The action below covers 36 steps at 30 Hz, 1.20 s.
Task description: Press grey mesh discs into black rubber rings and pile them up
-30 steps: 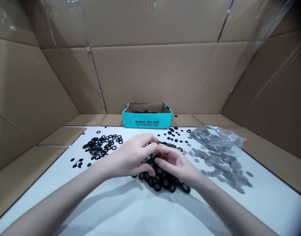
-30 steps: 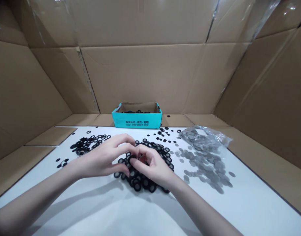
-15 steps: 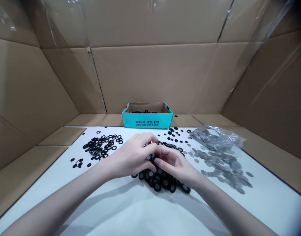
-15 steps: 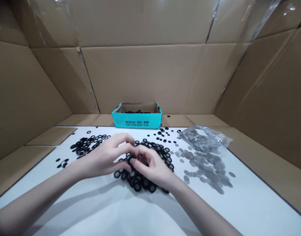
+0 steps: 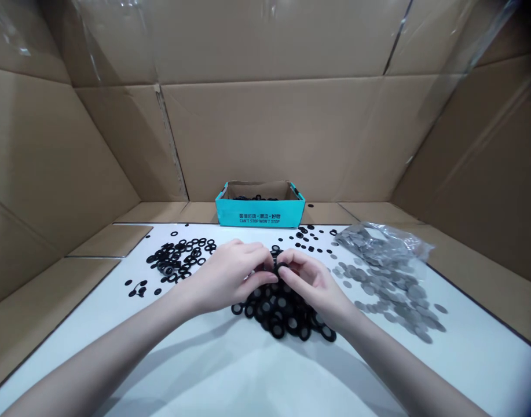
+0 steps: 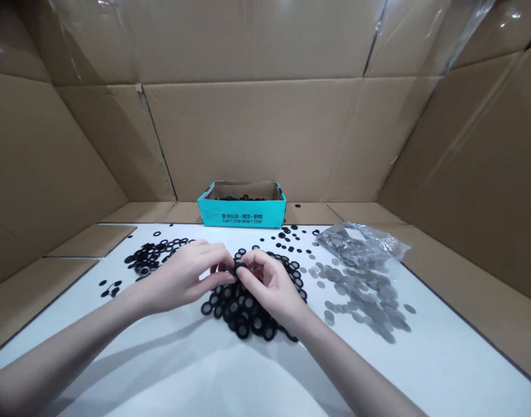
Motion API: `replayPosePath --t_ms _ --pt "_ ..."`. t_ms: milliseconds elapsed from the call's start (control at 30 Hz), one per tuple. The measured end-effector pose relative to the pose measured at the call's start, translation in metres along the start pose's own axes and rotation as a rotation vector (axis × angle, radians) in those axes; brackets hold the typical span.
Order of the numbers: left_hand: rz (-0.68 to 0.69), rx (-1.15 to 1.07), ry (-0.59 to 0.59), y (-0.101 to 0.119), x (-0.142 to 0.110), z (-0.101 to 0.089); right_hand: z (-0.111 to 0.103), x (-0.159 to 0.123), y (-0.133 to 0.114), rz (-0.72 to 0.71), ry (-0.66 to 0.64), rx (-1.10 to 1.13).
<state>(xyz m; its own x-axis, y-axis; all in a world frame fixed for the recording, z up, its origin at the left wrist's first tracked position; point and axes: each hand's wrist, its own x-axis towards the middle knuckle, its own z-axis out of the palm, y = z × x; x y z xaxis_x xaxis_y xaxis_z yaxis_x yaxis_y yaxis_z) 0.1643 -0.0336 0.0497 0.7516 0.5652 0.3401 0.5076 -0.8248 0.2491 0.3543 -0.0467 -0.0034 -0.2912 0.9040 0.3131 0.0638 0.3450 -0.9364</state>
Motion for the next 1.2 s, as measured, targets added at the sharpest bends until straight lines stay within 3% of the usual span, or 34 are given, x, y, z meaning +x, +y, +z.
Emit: replayPosePath --t_ms 200,467,567,667,800,1000,1200 --pt "-0.050 -0.114 -0.045 -0.001 0.002 0.009 0.001 0.000 0.004 -0.069 0.041 -0.089" --pt "0.029 -0.085 -0.194 -0.003 0.007 -0.006 -0.003 -0.003 -0.008 -0.294 -0.022 -0.397" --pt "0.029 -0.068 -0.221 -0.002 0.006 -0.009 -0.003 -0.003 -0.008 -0.297 -0.017 -0.407" --pt "0.021 -0.042 -0.171 -0.003 0.003 -0.009 -0.002 -0.002 -0.004 -0.195 0.020 -0.311" --pt "0.053 0.057 0.019 -0.005 0.001 -0.001 0.001 -0.001 0.000 -0.049 0.041 -0.097" --pt "0.175 0.212 0.204 -0.006 0.003 0.014 0.005 -0.001 -0.003 0.037 -0.007 0.056" --pt "0.227 0.169 0.169 -0.008 0.002 0.012 0.003 -0.001 -0.006 0.037 -0.049 0.042"
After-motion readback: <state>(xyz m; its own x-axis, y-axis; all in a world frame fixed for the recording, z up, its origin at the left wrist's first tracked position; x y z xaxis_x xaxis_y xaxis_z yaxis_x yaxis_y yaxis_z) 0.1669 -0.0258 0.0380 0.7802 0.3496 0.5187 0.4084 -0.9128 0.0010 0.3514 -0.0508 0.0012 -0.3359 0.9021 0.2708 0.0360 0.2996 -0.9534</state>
